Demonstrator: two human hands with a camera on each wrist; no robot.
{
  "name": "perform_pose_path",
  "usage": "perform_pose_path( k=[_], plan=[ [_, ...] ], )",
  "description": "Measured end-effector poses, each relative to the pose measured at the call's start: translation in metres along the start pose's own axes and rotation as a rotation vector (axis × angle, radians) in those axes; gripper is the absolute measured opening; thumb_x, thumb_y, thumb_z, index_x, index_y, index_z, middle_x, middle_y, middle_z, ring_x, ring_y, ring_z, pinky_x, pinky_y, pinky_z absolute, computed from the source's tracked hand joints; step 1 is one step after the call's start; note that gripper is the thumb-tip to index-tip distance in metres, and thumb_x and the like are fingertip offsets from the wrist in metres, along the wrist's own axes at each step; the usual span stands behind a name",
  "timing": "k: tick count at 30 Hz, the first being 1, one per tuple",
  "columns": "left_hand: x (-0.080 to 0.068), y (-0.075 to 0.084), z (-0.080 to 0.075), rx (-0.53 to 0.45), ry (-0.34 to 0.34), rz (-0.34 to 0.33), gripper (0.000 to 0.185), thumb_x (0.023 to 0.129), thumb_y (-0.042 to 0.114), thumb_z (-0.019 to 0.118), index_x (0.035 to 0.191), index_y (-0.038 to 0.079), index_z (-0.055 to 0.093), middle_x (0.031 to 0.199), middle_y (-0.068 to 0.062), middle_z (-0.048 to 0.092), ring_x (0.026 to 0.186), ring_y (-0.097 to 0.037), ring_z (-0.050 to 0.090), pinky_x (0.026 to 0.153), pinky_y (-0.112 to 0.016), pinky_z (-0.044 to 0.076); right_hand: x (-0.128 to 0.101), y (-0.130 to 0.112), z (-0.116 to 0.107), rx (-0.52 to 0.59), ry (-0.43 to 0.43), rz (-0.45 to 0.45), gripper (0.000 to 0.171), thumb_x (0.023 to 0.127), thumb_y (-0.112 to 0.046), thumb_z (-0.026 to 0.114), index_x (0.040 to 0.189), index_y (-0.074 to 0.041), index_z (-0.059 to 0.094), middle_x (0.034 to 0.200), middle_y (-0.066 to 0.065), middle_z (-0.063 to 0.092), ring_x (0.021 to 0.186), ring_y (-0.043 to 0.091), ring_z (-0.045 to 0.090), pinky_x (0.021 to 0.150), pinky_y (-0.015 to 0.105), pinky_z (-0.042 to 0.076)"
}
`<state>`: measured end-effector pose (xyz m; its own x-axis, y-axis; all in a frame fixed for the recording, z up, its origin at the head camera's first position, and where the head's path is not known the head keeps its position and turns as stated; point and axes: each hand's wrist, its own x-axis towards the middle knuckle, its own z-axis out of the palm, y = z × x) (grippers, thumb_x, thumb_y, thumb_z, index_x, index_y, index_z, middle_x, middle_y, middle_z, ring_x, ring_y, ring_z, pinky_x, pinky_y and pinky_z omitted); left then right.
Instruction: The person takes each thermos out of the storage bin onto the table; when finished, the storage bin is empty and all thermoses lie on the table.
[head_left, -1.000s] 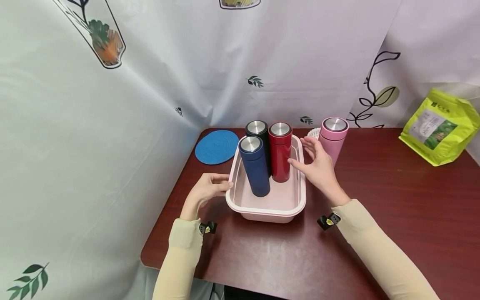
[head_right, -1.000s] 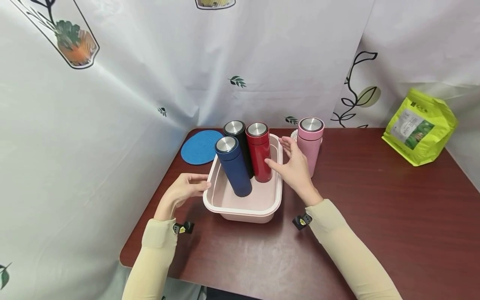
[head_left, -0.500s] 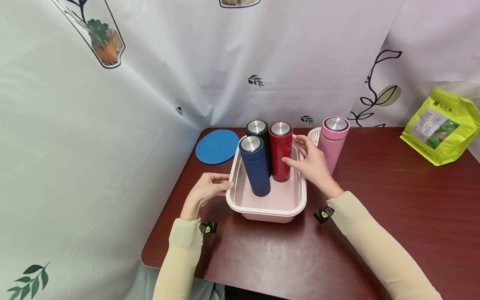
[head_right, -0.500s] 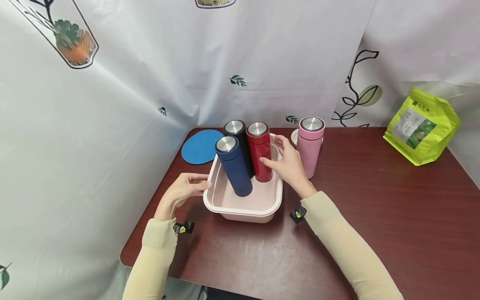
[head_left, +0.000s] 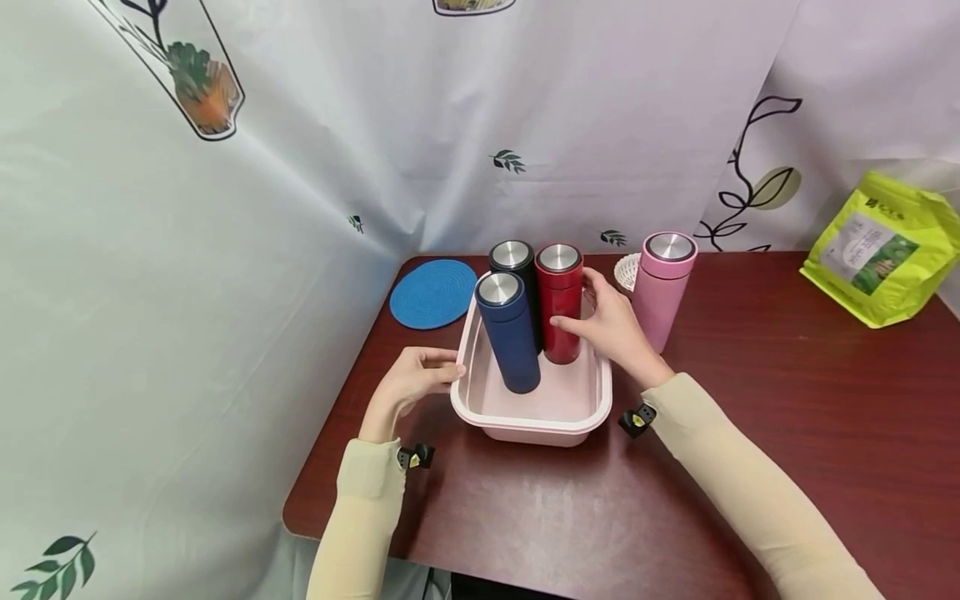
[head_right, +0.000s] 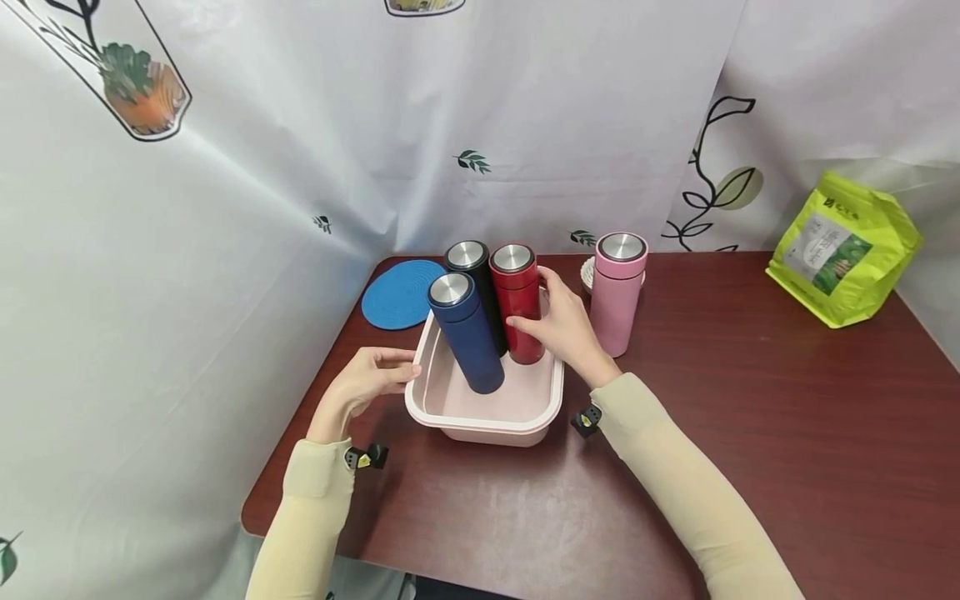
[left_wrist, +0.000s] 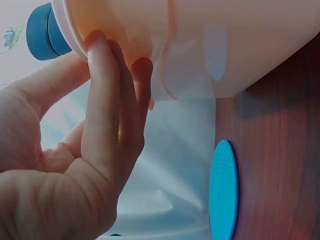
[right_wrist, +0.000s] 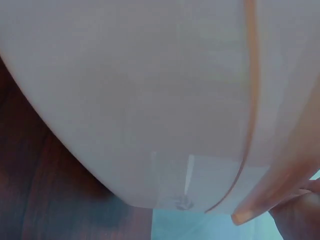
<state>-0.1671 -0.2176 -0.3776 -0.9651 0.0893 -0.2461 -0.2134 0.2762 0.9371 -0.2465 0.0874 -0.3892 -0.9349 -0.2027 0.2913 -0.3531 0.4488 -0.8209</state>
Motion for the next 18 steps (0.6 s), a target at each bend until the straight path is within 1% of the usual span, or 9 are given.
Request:
perform_pose_path(
  k=[3,6,10,14,18],
  plan=[
    [-0.0002,-0.0001,-0.0002,0.005,-0.002,0.003,0.044,0.087,0.002,0.069,0.127,-0.014,0.056,0.111,-0.029,0.067,0.083,-0.021,0.071,0.079,-0.044,0.060,0.0024,-0.0035,0.0016,0.011,-0.018,0.014,0.088,0.076,-0.024,0.085,0.146,-0.003,0.036,0.140,0.021,0.053,0.129,0.037,0.052,0.106,0.051,0.044],
    [-0.0006,-0.0007,0.0002,0.002,-0.002,0.001,0.044,0.087,0.002,0.069,0.127,-0.013,0.057,0.112,-0.028,0.067,0.083,-0.020,0.071,0.079,-0.043,0.060,0.0035,-0.0067,0.0033,0.005,-0.021,0.024,0.089,0.076,-0.026,0.085,0.146,-0.002,0.035,0.137,0.021,0.055,0.124,0.038,0.056,0.103,0.051,0.047],
    [-0.0011,-0.0001,0.0003,-0.002,-0.007,0.003,0.044,0.088,0.002,0.069,0.127,-0.014,0.056,0.112,-0.028,0.067,0.083,-0.019,0.071,0.079,-0.043,0.060,0.0042,-0.0080,0.0056,-0.024,-0.007,0.028,0.086,0.076,-0.026,0.084,0.144,-0.004,0.037,0.132,0.018,0.059,0.117,0.036,0.061,0.097,0.051,0.051],
    [-0.0004,0.0000,-0.0003,-0.005,-0.008,0.002,0.045,0.088,0.003,0.069,0.127,-0.014,0.056,0.113,-0.029,0.067,0.084,-0.020,0.071,0.081,-0.045,0.059,0.0055,-0.0061,0.0075,-0.036,0.008,0.021,0.081,0.077,-0.025,0.083,0.142,-0.004,0.039,0.129,0.017,0.061,0.113,0.033,0.063,0.095,0.050,0.053],
    [0.0009,-0.0010,-0.0009,-0.009,-0.007,0.000,0.045,0.087,0.002,0.069,0.127,-0.013,0.056,0.114,-0.029,0.066,0.085,-0.019,0.071,0.083,-0.049,0.058,0.0065,-0.0045,0.0087,-0.039,0.014,0.021,0.081,0.078,-0.025,0.082,0.143,-0.004,0.039,0.128,0.018,0.062,0.111,0.033,0.063,0.094,0.050,0.054]
  ],
)
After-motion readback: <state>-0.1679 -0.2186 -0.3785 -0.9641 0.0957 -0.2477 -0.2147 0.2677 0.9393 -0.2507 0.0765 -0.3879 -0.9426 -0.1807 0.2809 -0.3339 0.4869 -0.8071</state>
